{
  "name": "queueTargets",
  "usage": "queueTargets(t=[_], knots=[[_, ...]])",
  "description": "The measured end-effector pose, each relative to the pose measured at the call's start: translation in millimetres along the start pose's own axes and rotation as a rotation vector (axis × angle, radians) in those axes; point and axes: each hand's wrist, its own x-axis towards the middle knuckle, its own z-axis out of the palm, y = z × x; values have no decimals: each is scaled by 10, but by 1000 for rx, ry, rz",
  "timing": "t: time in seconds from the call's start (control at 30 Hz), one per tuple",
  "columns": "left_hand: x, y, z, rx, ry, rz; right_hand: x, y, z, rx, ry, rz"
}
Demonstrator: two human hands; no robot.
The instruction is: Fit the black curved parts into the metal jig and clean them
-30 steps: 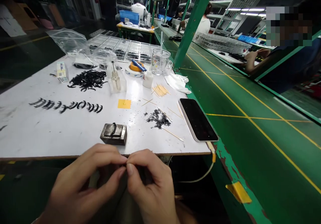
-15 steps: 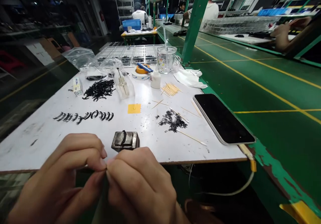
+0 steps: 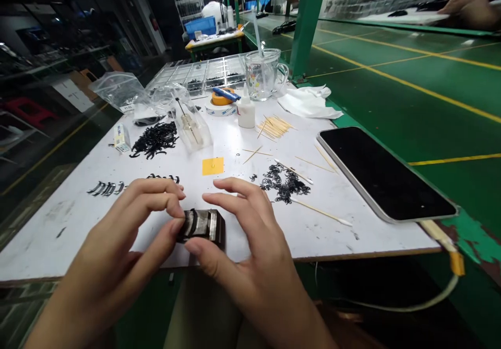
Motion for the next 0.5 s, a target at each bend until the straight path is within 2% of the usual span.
queueTargets(t=[0.13,0.5], knots=[[5,-3,44,4,-7,-11,43,-17,-29,-12,-74,-41],[42,53,29,16,-22,-31,75,-40,-18,5,-80,-71]])
